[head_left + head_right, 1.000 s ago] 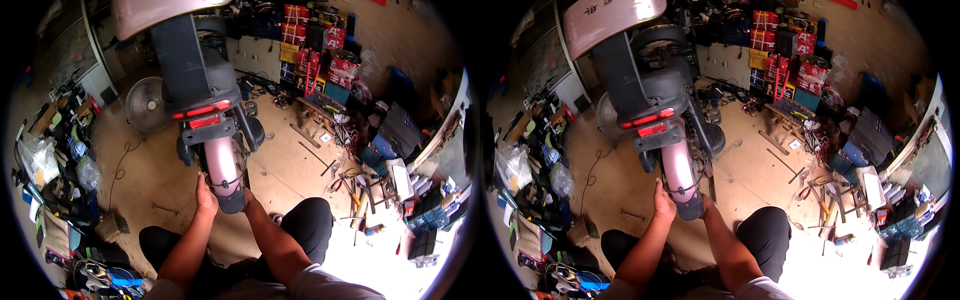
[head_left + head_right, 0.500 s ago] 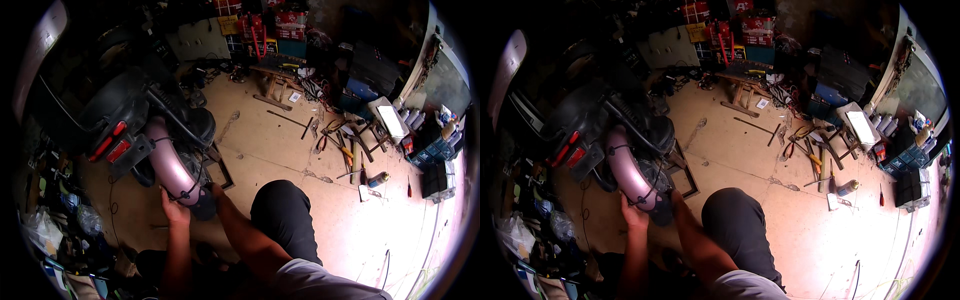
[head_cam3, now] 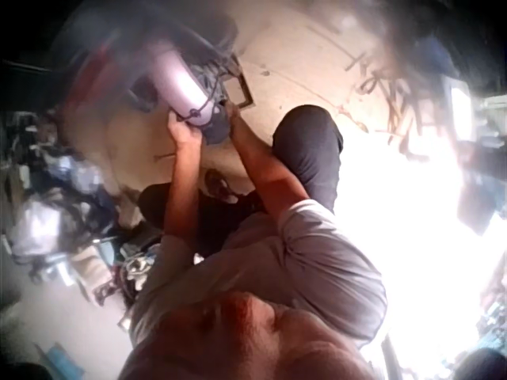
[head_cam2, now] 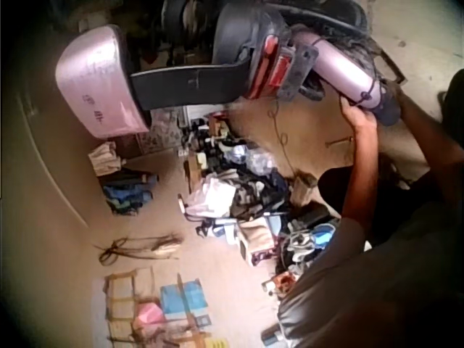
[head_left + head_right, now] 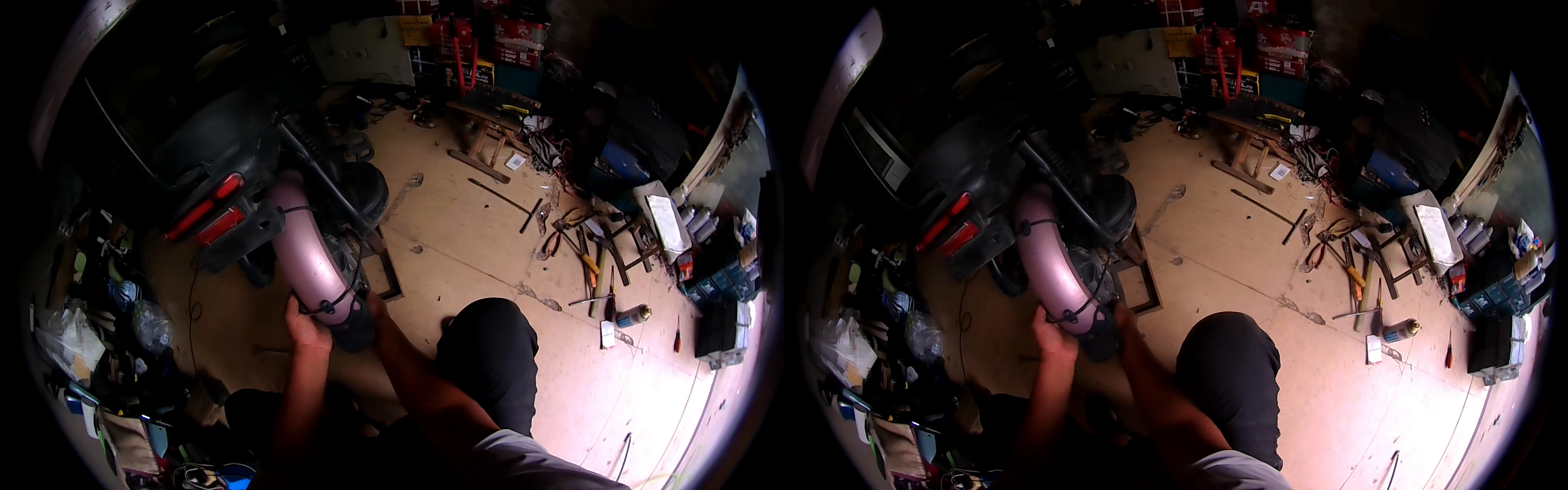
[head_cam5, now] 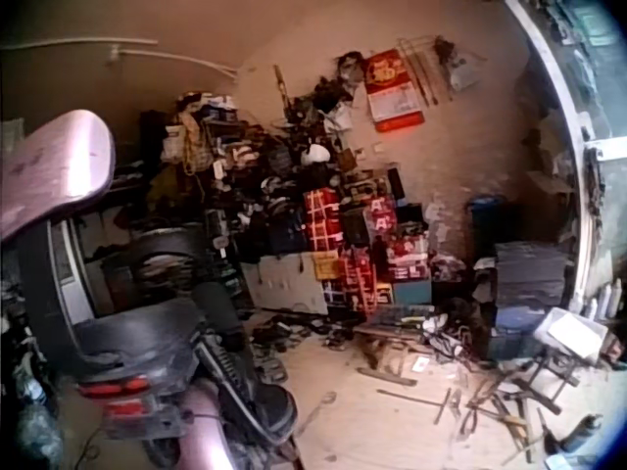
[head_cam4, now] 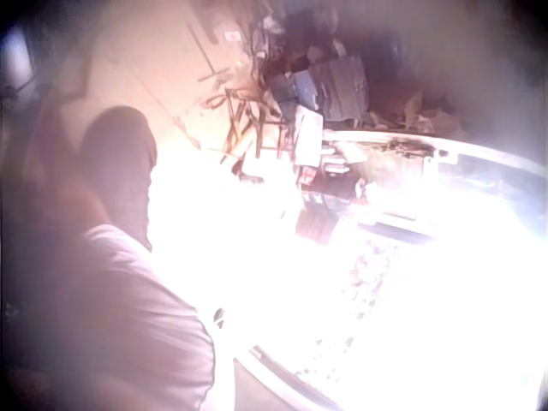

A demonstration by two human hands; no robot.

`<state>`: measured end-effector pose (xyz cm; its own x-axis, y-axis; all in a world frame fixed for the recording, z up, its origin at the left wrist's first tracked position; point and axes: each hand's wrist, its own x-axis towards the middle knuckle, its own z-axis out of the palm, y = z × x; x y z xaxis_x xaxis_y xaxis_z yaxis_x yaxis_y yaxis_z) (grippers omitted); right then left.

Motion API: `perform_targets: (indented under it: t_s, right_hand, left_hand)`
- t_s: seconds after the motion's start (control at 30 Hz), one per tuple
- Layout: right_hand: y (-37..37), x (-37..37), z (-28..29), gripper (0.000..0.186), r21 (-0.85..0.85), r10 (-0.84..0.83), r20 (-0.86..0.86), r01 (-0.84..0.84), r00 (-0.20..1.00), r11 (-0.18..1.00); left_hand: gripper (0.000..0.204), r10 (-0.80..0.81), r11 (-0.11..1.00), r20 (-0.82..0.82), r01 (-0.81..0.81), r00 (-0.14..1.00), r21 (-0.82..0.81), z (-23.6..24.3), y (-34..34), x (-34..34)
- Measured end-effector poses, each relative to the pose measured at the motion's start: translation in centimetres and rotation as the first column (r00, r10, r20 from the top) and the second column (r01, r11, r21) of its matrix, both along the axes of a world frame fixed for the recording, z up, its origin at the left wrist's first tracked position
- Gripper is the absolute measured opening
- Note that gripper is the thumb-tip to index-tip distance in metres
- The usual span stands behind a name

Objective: The person uses a wrench to loosen the rear wheel of a motorcycle, removes the axle, and pulls the wheel away from the frame before removing a hub component.

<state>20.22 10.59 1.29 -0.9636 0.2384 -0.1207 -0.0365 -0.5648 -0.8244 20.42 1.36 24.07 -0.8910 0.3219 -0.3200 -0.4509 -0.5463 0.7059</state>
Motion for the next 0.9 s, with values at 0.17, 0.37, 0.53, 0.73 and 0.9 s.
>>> perform_targets:
  t_s: [0.17, 0.37, 0.53, 0.73, 0.9]
  right_hand:
    - [-0.3, 0.2, -1.5, 0.042, 0.048, -0.047, -0.039, 0.048, 0.998, 0.998]
    - [0.8, -0.1, -3.4, 0.042, 0.129, -0.103, -0.06, 0.11, 0.993, 0.985]
    - [1.4, 0.1, -2.0, 0.042, 0.057, -0.186, 0.059, 0.182, 0.981, 0.982]
    - [10.0, 0.8, 1.5, 0.043, -0.041, -0.501, 0.295, 0.534, 0.814, 0.844]
    - [14.7, 2.0, 2.2, 0.044, -0.095, -0.587, 0.386, 0.664, 0.711, 0.742]
  left_hand:
    - [0.05, 0.036, 0.999, -0.027, -0.037, 0.999, -0.007, -0.3, -0.1, 0.0]
    - [0.045, 0.08, 0.997, -0.027, -0.081, 0.996, -0.005, 0.2, 1.0, 0.5]
    - [0.041, 0.121, 0.993, -0.028, -0.121, 0.992, 0.002, 0.4, 0.5, 0.6]
    - [0.04, 0.128, 0.991, -0.025, -0.128, 0.991, 0.029, 0.6, 0.2, 0.7]
    - [0.044, 0.109, 0.994, -0.036, -0.108, 0.993, 0.014, 0.6, -0.5, 0.7]
